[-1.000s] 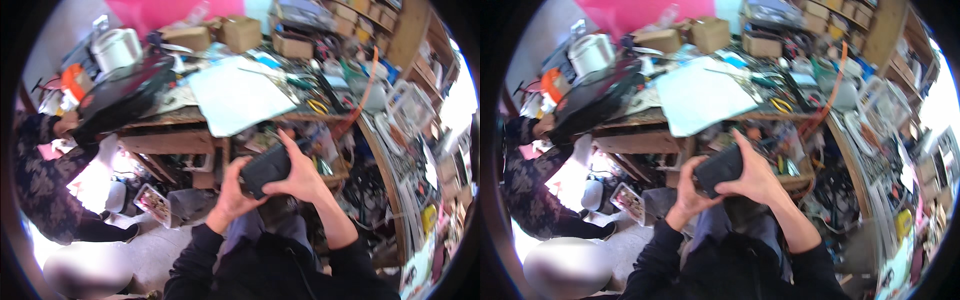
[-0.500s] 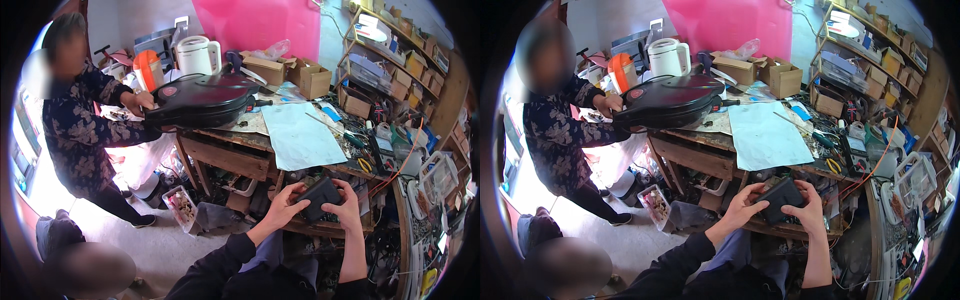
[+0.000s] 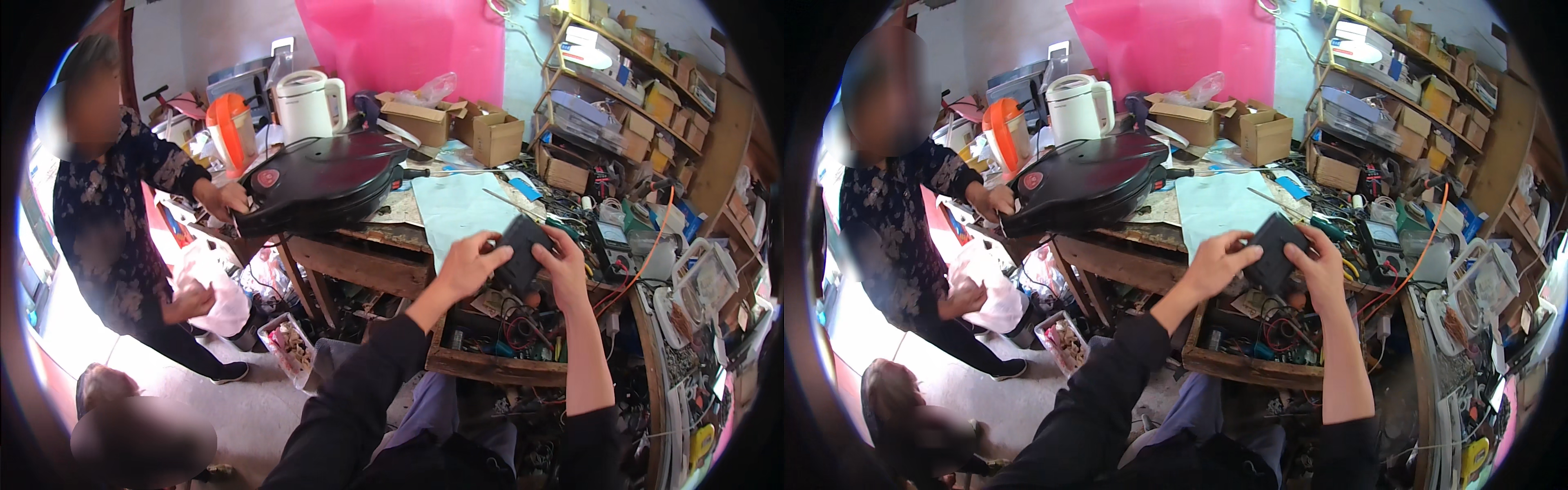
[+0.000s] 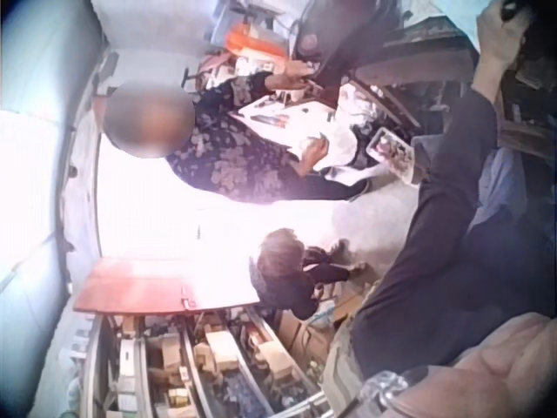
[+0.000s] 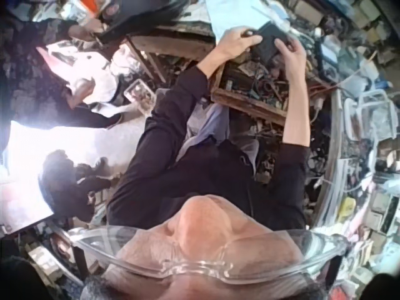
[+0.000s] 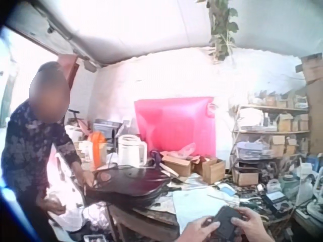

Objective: The person disassembles a red digital device, removes the battery pack, and uses a screwdriver to unscrew and separate the internal circuit board from the casing. The person then reassembles the device by placing the circuit board back into the casing and closing it.

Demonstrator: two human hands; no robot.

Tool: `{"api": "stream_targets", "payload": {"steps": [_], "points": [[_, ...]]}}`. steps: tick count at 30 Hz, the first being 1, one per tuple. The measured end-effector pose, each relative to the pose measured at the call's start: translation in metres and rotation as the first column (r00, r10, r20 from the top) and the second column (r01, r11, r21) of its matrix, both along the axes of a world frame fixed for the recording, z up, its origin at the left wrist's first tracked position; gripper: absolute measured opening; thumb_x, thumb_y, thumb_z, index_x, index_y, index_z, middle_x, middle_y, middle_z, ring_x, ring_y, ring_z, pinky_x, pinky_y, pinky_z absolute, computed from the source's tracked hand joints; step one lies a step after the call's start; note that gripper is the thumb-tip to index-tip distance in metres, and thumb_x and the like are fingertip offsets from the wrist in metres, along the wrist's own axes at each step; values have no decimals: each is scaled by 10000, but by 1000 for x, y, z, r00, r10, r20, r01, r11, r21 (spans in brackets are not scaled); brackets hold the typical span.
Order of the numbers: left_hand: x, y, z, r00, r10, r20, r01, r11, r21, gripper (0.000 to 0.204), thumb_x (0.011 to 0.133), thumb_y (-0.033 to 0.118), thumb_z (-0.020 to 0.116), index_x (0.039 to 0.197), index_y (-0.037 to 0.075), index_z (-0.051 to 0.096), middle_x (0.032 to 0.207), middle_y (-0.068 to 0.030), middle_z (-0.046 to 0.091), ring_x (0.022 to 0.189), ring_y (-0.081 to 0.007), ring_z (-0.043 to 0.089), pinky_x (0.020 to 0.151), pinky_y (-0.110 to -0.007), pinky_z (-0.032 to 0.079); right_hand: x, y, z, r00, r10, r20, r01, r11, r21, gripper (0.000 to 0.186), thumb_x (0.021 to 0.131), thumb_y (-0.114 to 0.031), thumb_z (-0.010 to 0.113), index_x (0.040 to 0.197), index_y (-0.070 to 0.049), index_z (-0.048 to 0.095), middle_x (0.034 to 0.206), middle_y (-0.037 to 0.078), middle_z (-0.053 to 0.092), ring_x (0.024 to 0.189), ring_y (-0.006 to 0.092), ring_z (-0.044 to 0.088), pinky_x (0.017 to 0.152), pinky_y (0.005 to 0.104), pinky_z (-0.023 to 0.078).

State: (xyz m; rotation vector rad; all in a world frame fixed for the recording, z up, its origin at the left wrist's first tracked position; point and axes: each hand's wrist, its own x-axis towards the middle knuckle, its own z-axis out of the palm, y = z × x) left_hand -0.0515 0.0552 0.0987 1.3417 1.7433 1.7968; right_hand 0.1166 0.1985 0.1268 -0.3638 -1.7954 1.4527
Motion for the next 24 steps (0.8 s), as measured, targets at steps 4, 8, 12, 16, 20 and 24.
{"api": "stream_targets", "payload": {"steps": [4,8,12,16,20,24], "points": [[-46,38,8,959,50,-279,-94,985,-146,589,895,550,712,1120,8,759,900,-211,775,857,-329,773,808,-430,572,-37,39,-2,991,0,137,10,998,-67,498,964,-239,782,1398,-37,645,1215,97,699,1015,172,670,786,313,566],[-75,62,-2,922,-51,-383,-64,957,-283,509,950,445,721,1150,-23,734,964,-196,769,907,-264,743,798,-374,558,-59,75,-16,954,-29,299,-7,993,117,432,969,-240,756,1333,-19,683,1082,60,716,896,126,637,710,292,516],[-83,69,-17,946,-71,-317,-6,972,-235,499,943,450,729,1116,-17,738,1013,-205,743,929,-305,715,834,-390,549,-64,85,-11,931,-35,363,-36,982,186,453,961,-296,761,1314,-19,703,1182,121,743,1062,176,672,915,310,524],[-85,75,-27,927,-26,-375,-33,988,-149,482,924,451,751,1074,-7,735,1058,-179,657,931,-311,677,843,-397,537,-70,108,-16,911,-78,406,-136,870,474,458,943,-339,778,1277,-31,724,1135,145,771,1031,230,723,902,350,552],[-86,66,-22,974,-140,-176,102,973,-208,509,974,311,707,1361,-9,623,1212,-140,698,1030,-222,667,900,-343,530,-63,105,-8,885,39,463,-228,905,360,585,922,-344,802,1371,-1,653,1264,168,726,1158,239,693,991,367,533],[-102,73,-34,964,-203,-171,166,964,-210,591,952,320,651,1435,-18,593,1360,-201,678,1225,-287,655,1056,-356,488,-45,107,12,795,118,595,-387,854,348,819,850,-363,869,1496,11,532,1405,182,644,1275,269,628,1072,393,507]]}}
